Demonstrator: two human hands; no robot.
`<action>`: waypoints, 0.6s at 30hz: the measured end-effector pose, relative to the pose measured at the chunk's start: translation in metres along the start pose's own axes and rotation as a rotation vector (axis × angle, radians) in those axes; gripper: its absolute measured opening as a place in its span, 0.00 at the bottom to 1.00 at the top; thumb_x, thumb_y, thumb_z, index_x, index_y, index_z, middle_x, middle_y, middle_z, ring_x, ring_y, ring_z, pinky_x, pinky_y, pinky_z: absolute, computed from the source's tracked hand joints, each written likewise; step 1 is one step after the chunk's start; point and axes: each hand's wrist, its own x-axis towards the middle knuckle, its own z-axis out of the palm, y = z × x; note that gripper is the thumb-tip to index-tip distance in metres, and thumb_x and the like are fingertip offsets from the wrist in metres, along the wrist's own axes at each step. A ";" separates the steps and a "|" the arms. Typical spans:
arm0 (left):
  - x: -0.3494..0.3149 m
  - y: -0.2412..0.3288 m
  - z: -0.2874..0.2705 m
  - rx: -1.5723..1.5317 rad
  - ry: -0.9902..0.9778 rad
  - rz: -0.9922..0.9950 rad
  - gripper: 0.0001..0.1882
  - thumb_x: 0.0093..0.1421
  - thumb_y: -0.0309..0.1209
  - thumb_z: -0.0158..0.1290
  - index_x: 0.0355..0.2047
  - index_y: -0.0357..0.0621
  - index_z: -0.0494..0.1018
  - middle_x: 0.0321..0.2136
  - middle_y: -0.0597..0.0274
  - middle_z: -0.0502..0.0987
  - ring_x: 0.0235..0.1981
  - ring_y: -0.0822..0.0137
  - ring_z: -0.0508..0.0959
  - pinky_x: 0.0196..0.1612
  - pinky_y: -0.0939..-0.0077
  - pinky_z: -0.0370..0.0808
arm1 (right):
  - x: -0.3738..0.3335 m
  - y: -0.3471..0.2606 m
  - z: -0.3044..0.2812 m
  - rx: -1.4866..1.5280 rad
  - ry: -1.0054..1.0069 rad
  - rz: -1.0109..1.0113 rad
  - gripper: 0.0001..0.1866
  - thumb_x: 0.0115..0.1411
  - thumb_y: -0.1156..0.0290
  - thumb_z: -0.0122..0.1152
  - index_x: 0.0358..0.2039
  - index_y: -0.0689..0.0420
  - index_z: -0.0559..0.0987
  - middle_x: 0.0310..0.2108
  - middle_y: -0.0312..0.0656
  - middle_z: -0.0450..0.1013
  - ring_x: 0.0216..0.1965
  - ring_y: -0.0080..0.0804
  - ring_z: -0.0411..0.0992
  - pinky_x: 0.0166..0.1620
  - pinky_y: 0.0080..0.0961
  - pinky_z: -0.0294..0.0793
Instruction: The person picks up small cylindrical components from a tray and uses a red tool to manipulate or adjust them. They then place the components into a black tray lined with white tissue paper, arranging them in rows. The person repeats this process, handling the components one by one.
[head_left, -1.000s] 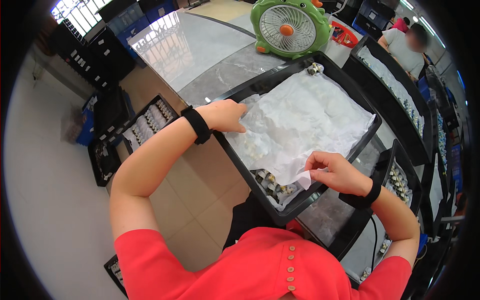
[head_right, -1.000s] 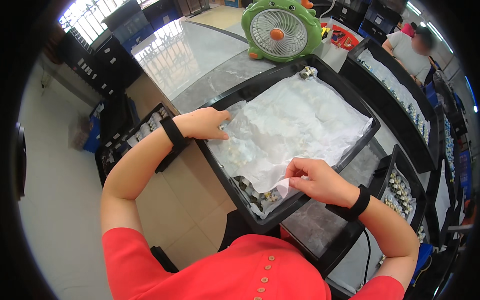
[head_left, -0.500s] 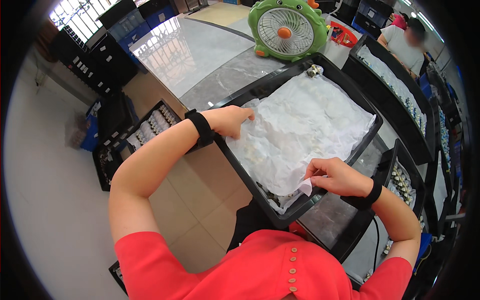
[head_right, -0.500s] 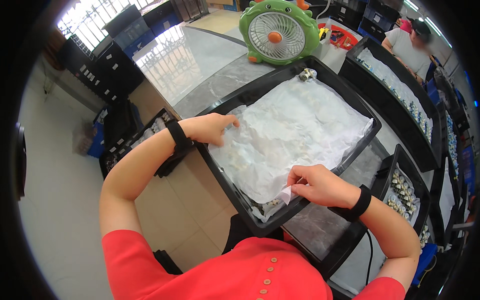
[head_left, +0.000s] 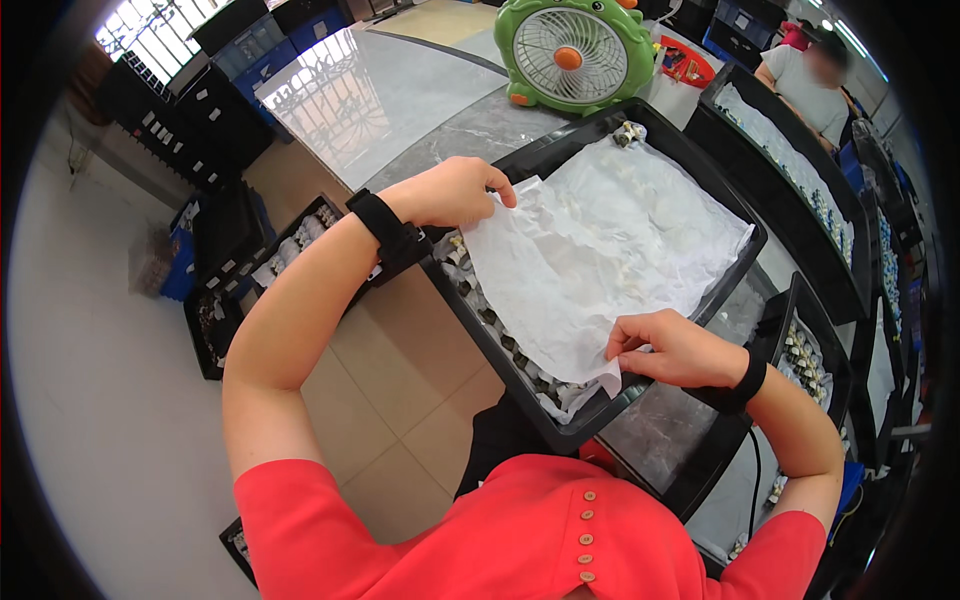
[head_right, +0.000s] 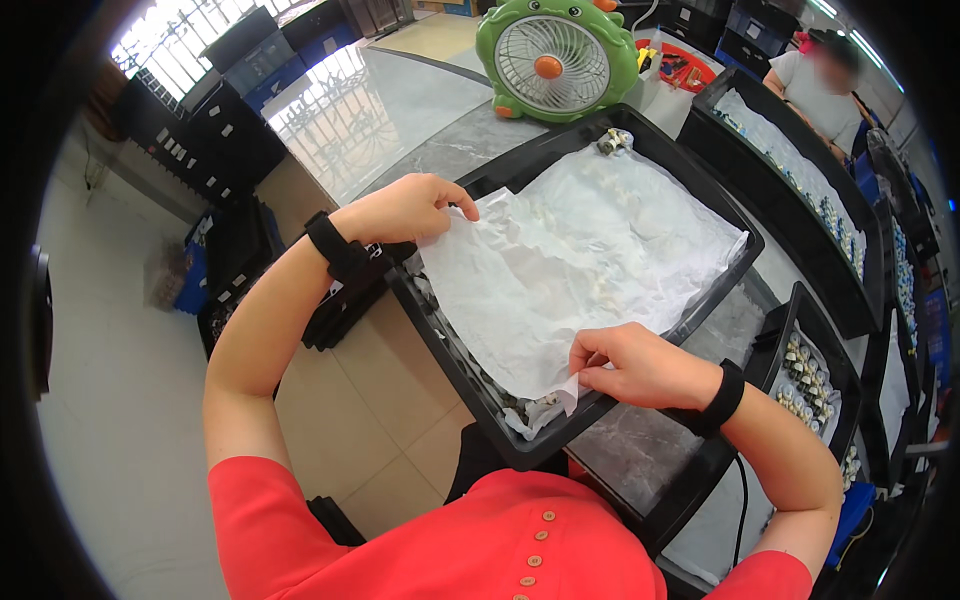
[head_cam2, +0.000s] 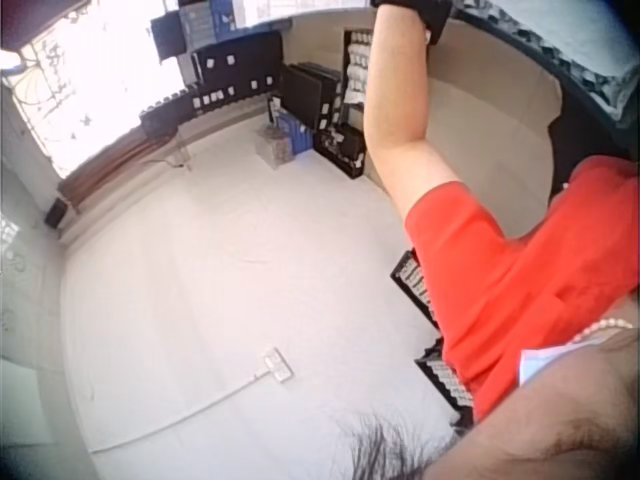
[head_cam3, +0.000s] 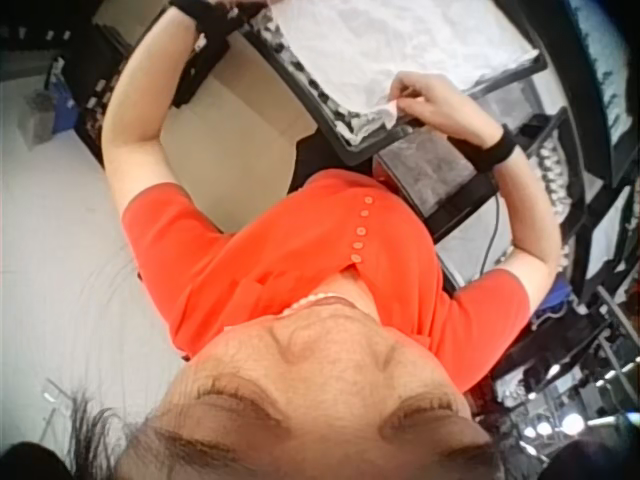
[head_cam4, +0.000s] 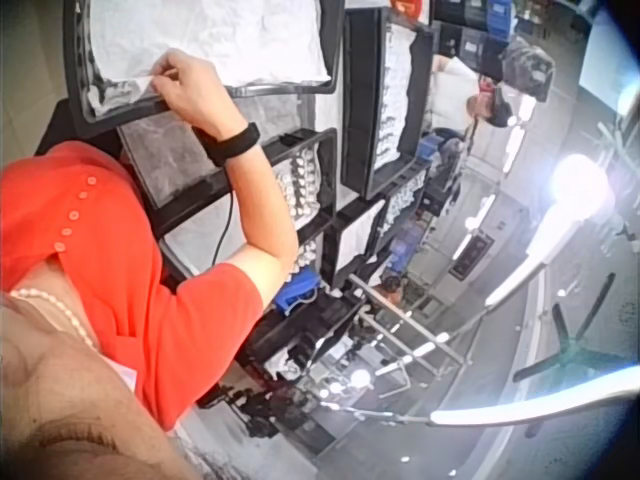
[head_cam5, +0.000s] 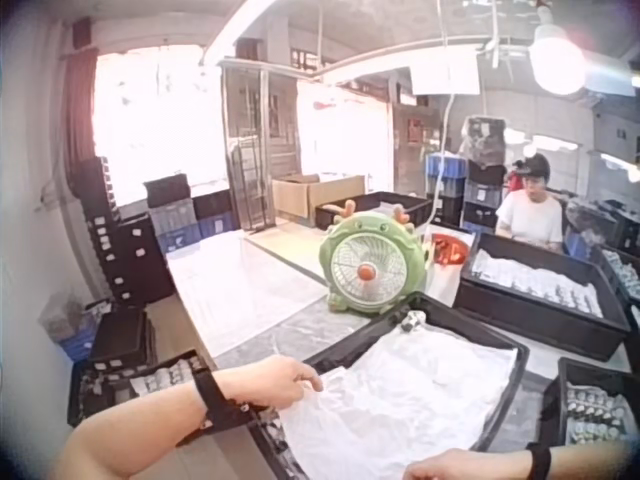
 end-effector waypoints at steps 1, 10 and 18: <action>0.001 -0.001 -0.001 0.014 0.004 0.013 0.23 0.45 0.22 0.42 0.43 0.44 0.76 0.18 0.63 0.67 0.22 0.70 0.68 0.28 0.76 0.65 | 0.001 -0.002 0.000 0.010 -0.011 0.026 0.06 0.55 0.73 0.53 0.33 0.60 0.74 0.27 0.41 0.76 0.23 0.22 0.69 0.25 0.21 0.69; 0.008 -0.006 -0.006 -0.274 0.078 -0.008 0.19 0.48 0.22 0.44 0.42 0.37 0.75 0.21 0.69 0.68 0.22 0.78 0.67 0.24 0.81 0.66 | 0.005 0.008 -0.004 0.055 0.087 0.038 0.06 0.57 0.74 0.51 0.35 0.60 0.72 0.27 0.39 0.73 0.27 0.23 0.69 0.31 0.21 0.69; 0.014 -0.014 -0.008 -0.265 0.140 -0.007 0.18 0.47 0.21 0.45 0.39 0.37 0.75 0.20 0.69 0.68 0.21 0.77 0.68 0.25 0.82 0.69 | 0.004 0.011 -0.006 0.097 0.107 0.045 0.04 0.59 0.75 0.51 0.34 0.60 0.72 0.26 0.39 0.73 0.30 0.23 0.69 0.34 0.21 0.69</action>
